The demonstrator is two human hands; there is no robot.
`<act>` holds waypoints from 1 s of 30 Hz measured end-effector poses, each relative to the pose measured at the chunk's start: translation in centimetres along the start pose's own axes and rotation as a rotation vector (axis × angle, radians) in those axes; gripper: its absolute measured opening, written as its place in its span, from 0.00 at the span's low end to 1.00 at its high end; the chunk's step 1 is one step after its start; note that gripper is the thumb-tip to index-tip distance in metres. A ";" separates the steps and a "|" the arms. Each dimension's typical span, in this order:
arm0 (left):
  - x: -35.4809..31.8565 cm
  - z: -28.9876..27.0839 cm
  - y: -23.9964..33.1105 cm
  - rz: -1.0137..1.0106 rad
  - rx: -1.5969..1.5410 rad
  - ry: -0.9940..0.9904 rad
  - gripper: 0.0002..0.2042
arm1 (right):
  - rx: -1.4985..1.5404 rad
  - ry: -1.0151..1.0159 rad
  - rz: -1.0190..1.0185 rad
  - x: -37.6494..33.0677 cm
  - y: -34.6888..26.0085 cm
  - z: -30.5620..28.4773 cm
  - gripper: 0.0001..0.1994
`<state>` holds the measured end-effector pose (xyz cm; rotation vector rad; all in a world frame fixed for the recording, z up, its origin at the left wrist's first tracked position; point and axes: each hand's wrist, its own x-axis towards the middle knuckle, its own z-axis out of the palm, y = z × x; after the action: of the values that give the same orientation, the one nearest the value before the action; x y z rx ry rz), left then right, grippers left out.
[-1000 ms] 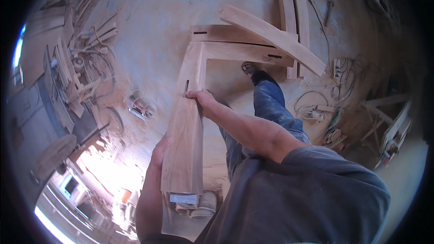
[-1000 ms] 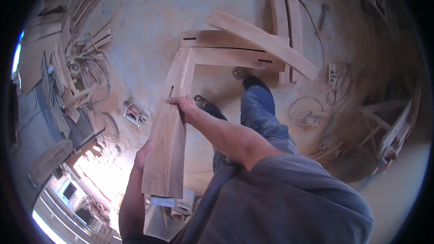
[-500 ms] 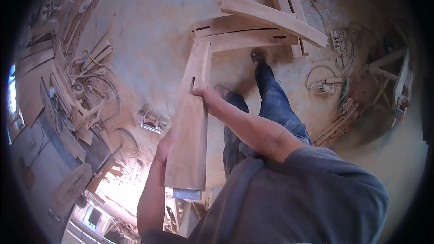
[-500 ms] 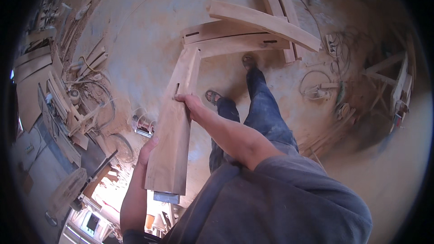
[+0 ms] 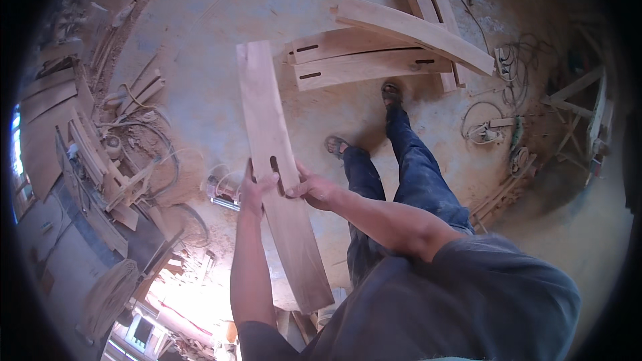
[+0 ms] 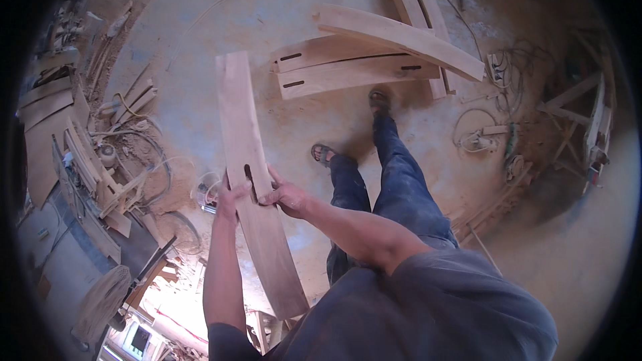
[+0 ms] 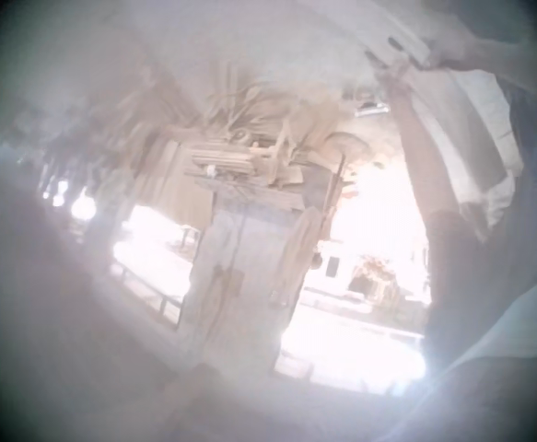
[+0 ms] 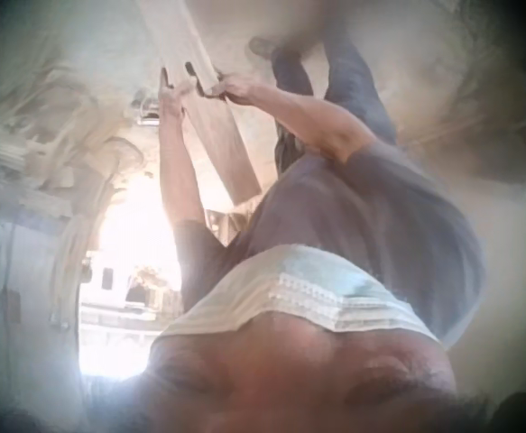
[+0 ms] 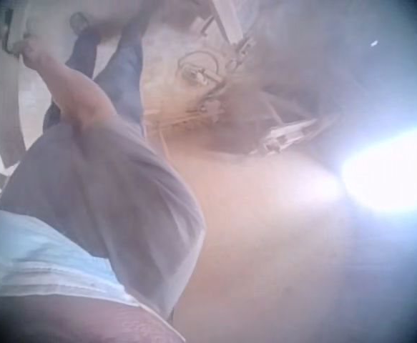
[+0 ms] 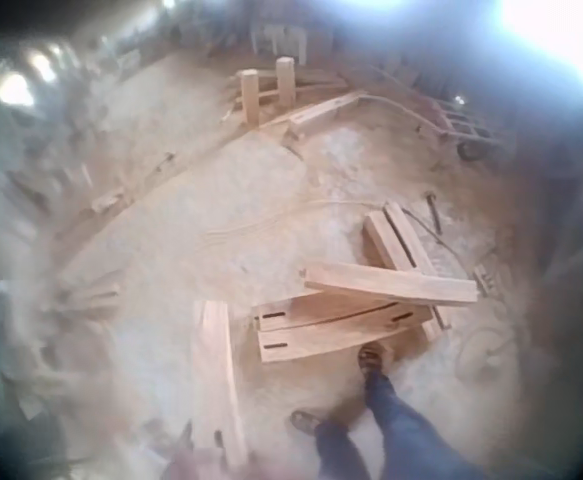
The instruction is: The person smooths wooden planks with an angle grinder, then uses a hand saw to cut notches, and finally applies a white substance with a brush. The person handles multiple planks one at a time, turning them over and moving them aside during the process.
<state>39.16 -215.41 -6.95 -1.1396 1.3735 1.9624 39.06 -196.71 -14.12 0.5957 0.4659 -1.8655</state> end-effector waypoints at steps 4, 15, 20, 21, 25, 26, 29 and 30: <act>5.9 -1.6 -6.0 0.214 0.134 0.167 0.58 | -0.335 0.127 0.061 3.5 2.4 -5.5 0.47; 27.6 -5.3 -27.4 0.134 0.833 0.805 0.59 | -1.991 0.651 -0.750 0.7 -22.2 -25.3 0.35; 35.8 -7.8 -37.1 0.255 0.941 0.799 0.59 | -2.345 1.203 -0.767 -6.0 -42.7 -38.1 0.52; 36.7 -6.8 -37.0 0.181 0.923 0.797 0.59 | -2.426 1.280 -0.632 -6.9 -45.3 -39.6 0.55; 39.4 -4.1 -37.1 -0.048 0.880 0.803 0.59 | -2.682 1.169 -0.320 -6.5 -50.7 -41.7 0.58; 40.3 -4.1 -36.6 -0.099 0.896 0.795 0.58 | -2.632 1.134 -0.308 -5.4 -51.8 -42.0 0.59; 40.0 -4.8 -37.0 -0.228 0.877 0.778 0.55 | -2.496 1.079 -0.209 -3.7 -53.6 -41.4 0.62; 38.6 -6.9 -38.3 -0.241 0.810 0.816 0.54 | -2.478 1.052 -0.166 -2.8 -53.6 -40.6 0.62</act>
<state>50.27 -210.05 -60.34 -1.6015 2.0112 0.5924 -2.85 -152.51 -42.82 -0.3817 2.6635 0.1816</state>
